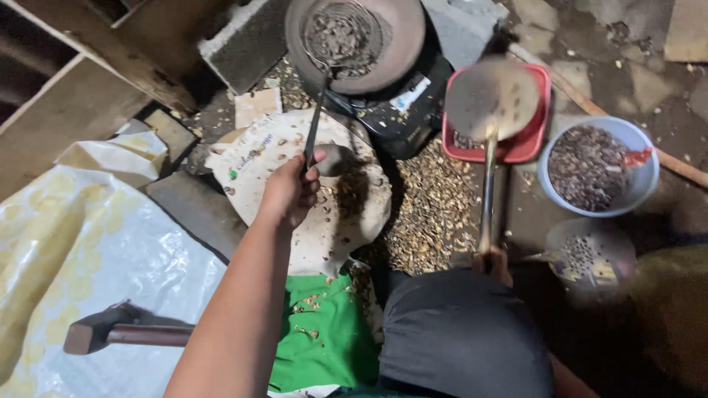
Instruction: Processing food items by flattening slices with a mallet and hulling seeds on a stone surface
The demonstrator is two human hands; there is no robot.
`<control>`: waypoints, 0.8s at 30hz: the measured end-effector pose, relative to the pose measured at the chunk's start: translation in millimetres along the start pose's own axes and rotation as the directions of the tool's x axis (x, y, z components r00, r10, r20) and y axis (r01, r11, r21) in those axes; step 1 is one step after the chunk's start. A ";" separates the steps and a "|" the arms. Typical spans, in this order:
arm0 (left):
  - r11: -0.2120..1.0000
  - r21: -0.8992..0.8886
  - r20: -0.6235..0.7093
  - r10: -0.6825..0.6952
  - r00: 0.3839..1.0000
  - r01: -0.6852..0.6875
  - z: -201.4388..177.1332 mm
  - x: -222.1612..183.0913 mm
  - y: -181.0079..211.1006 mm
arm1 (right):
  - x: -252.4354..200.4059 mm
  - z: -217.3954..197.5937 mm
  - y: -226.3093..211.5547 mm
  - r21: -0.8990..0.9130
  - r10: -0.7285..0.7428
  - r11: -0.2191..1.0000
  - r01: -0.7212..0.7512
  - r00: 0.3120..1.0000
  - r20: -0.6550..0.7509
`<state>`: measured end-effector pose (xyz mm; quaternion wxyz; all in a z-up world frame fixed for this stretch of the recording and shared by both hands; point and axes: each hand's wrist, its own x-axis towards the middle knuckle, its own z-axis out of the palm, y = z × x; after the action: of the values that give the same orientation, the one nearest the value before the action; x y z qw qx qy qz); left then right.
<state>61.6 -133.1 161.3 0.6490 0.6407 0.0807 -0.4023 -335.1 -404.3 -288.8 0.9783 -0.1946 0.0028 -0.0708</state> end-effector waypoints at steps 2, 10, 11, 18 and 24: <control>0.998 -0.023 -0.016 -0.051 0.999 0.051 3.8 -2.8 -1.4 | -11.7 28.0 3.4 -0.271 -0.034 0.963 -0.004 0.990 -0.137; 0.996 0.010 -0.028 -0.083 0.996 0.083 0.5 -3.1 1.1 | -12.0 127.4 -21.3 -0.910 -0.379 0.213 -0.356 0.829 -0.413; 0.996 0.021 -0.034 -0.081 0.996 0.082 1.7 -3.2 1.2 | -3.5 140.8 -24.3 -0.905 -0.436 0.088 -0.416 0.801 -0.410; 0.990 0.121 -0.042 -0.063 0.997 0.068 -0.5 -29.5 -8.8 | 145.2 209.3 -101.4 -0.647 -0.438 0.644 -0.408 0.496 -0.749; 0.921 0.380 -0.278 0.031 0.960 0.081 -54.0 -46.2 -69.0 | 204.5 105.7 -136.0 -0.361 -0.290 0.908 -0.213 0.304 -0.908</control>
<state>9.9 -55.3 128.1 0.4863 0.8054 0.0983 -0.3242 -147.9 -517.0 -134.8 0.7168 -0.3187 0.5893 -0.1933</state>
